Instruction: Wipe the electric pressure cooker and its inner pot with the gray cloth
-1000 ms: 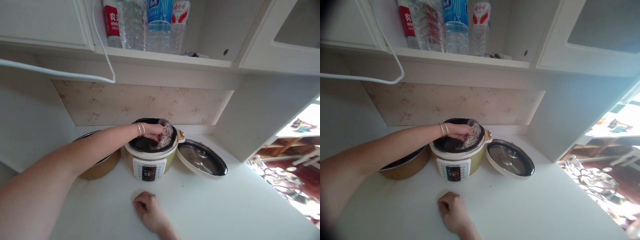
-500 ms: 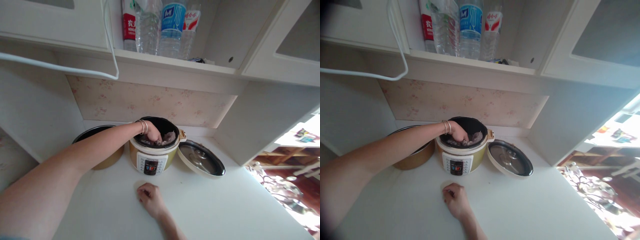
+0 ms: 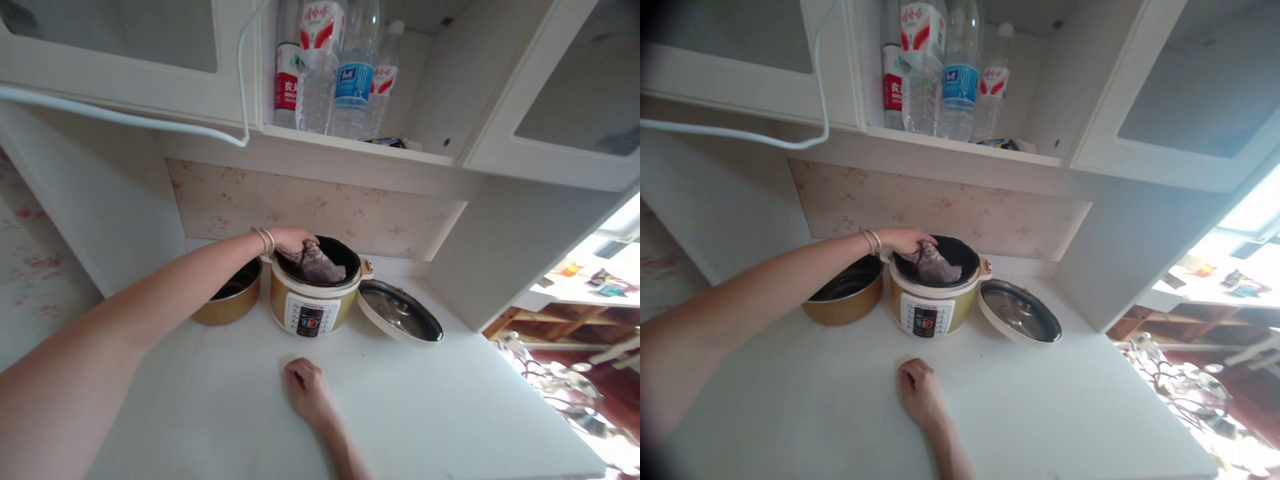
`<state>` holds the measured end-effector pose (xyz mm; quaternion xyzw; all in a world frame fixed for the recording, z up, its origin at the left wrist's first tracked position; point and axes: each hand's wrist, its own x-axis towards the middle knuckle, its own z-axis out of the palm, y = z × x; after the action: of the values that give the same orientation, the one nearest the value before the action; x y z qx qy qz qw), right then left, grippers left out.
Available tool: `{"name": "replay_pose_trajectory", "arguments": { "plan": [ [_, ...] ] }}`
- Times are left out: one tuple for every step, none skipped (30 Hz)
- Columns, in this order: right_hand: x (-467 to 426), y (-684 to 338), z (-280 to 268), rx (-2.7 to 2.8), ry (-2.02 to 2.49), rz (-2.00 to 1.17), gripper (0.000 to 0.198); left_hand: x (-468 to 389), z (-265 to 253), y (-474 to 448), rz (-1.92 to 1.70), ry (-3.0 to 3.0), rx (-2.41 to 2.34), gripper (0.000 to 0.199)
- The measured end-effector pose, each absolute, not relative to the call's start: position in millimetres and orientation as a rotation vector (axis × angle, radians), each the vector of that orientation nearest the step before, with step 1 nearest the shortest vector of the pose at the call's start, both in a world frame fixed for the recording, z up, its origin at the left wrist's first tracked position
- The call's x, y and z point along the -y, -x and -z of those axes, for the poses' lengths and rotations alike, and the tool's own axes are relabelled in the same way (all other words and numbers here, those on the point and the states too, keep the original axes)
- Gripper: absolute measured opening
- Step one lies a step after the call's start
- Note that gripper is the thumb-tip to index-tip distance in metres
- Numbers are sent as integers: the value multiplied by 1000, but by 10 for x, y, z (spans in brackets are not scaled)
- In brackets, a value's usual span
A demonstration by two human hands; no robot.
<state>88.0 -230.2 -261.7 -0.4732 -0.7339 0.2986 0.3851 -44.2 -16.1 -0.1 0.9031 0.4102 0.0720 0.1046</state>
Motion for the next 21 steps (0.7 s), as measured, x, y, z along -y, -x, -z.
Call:
{"name": "replay_pose_trajectory", "arguments": {
  "plan": [
    [2312, -878, 2607, 1866, 1209, -760, 24, 200, -61, 476, -323, -2626, -1228, 47],
    [2320, -875, 2597, 1863, 1215, -760, 24, 250, -125, 501, -437, -2587, -1251, 46],
    [2326, -869, 2586, 1858, 1222, -760, 24, 313, -189, 516, -554, -2550, -1262, 44],
    [2333, -861, 2577, 1850, 1232, -759, 25, 390, -253, 520, -683, -2510, -1261, 43],
    [2341, -849, 2571, 1840, 1244, -760, 25, 482, -315, 515, -800, -2464, -1242, 42],
    [2354, -834, 2569, 1828, 1258, -760, 25, 588, -372, 502, -891, -2412, -1203, 41],
    [2373, -815, 2571, 1813, 1274, -760, 26, 705, -422, 482, -946, -2353, -1148, 40],
    [2401, -792, 2576, 1800, 1294, -758, 26, 827, -461, 457, -964, -2288, -1083, 39],
    [2440, -765, 2585, 1790, 1315, -748, 25, 950, -486, 427, -958, -2216, -1012, 38],
    [2489, -733, 2595, 1781, 1335, -731, 25, 1067, -496, 391, -940, -2140, -939, 37],
    [2547, -699, 2605, 1777, 1352, -711, 24, 1176, -488, 350, -915, -2060, -865, 37],
    [2613, -662, 2614, 1777, 1365, -693, 23, 1273, -462, 302, -883, -1975, -798, 38],
    [2683, -623, 2622, 1784, 1372, -677, 22, 1360, -418, 247, -846, -1886, -740, 40],
    [2754, -585, 2627, 1793, 1374, -664, 21, 1436, -357, 184, -805, -1800, -690, 41],
    [2820, -548, 2628, 1809, 1371, -654, 21, 1504, -278, 114, -763, -1723, -645, 42],
    [2880, -516, 2628, 1833, 1364, -648, 20, 1567, -181, 38, -727, -1655, -609, 43],
    [2931, -489, 2624, 1865, 1353, -642, 20, 1627, -64, -42, -698, -1598, -575, 42],
    [2970, -468, 2619, 1897, 1343, -637, 20, 1684, 74, -121, -673, -1551, -540, 41],
    [3000, -455, 2613, 1927, 1333, -639, 21, 1738, 236, -196, -652, -1509, -513, 41],
    [3019, -448, 2605, 1945, 1327, -648, 21, 1785, 421, -264, -614, -1466, -482, 41],
    [3031, -448, 2598, 1953, 1324, -661, 22, 1825, 629, -318, -564, -1437, -459, 42]
  ]
}}
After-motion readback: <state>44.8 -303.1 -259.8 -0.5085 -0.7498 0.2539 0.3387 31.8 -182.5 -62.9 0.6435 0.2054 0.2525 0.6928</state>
